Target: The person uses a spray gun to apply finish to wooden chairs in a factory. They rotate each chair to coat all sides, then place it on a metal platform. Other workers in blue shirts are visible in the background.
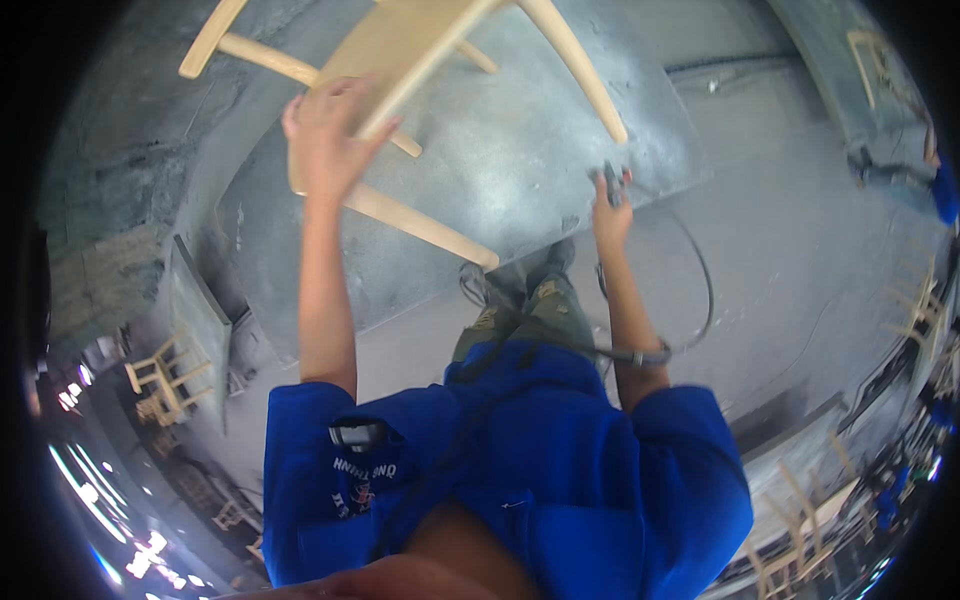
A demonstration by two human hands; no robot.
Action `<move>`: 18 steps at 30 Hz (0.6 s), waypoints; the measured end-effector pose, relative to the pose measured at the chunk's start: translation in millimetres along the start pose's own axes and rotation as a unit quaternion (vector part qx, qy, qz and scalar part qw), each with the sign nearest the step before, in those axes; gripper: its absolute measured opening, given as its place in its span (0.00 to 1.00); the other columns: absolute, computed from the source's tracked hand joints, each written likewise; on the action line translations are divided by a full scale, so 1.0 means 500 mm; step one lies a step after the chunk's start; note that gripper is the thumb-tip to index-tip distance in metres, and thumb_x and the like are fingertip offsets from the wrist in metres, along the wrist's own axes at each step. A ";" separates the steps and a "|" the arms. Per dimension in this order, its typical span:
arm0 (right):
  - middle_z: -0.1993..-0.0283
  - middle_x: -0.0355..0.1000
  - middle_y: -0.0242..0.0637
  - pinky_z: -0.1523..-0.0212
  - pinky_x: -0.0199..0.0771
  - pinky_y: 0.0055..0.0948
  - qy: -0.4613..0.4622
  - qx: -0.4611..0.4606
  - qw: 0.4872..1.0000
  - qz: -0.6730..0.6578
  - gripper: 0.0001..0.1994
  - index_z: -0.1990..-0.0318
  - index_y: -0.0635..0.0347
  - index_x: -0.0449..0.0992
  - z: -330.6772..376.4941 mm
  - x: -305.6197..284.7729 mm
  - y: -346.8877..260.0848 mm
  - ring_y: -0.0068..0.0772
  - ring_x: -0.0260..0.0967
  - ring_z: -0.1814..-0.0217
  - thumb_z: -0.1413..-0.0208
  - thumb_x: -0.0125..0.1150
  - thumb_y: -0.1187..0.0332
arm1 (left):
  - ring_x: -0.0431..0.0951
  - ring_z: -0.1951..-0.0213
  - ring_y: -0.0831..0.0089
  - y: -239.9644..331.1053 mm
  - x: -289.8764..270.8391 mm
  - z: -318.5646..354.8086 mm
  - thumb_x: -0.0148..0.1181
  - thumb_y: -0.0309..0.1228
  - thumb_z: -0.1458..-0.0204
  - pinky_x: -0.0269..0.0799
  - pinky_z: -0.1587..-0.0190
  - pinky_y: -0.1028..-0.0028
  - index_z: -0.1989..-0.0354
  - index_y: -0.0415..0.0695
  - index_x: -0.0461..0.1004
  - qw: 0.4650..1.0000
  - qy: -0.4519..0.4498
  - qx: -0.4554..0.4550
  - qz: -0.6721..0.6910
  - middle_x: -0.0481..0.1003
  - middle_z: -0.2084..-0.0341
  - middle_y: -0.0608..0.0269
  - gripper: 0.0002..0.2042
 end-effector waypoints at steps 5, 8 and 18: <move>0.80 0.69 0.29 0.80 0.65 0.25 0.058 -0.004 0.995 -0.082 0.23 0.66 0.65 0.79 -0.121 0.180 -0.074 0.21 0.65 0.83 0.38 0.65 0.48 | 0.74 0.41 0.57 -0.112 -0.010 -0.108 0.61 0.55 0.45 0.55 0.31 0.60 0.39 0.45 0.76 0.994 -0.030 0.018 0.101 0.78 0.46 0.54 0.32; 0.81 0.69 0.30 0.82 0.64 0.23 0.008 0.040 0.982 -0.182 0.24 0.67 0.64 0.78 -0.114 0.292 -0.145 0.20 0.65 0.83 0.39 0.66 0.47 | 0.73 0.38 0.53 -0.202 -0.002 -0.136 0.53 0.62 0.42 0.59 0.32 0.59 0.37 0.44 0.74 0.975 -0.097 -0.062 0.187 0.76 0.42 0.51 0.35; 0.79 0.70 0.28 0.85 0.59 0.20 -0.129 0.053 0.955 -0.263 0.24 0.64 0.58 0.77 -0.086 0.332 -0.256 0.19 0.66 0.81 0.34 0.57 0.44 | 0.74 0.45 0.65 -0.274 0.009 -0.169 0.54 0.51 0.37 0.67 0.40 0.67 0.36 0.44 0.74 0.978 -0.082 -0.073 0.176 0.76 0.47 0.53 0.28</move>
Point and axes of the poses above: each hand's wrist, its own z-axis away from the middle knuckle, its own x-axis out of the palm, y = z × x, the point moved 7 cm from there along -z, towards the middle knuckle
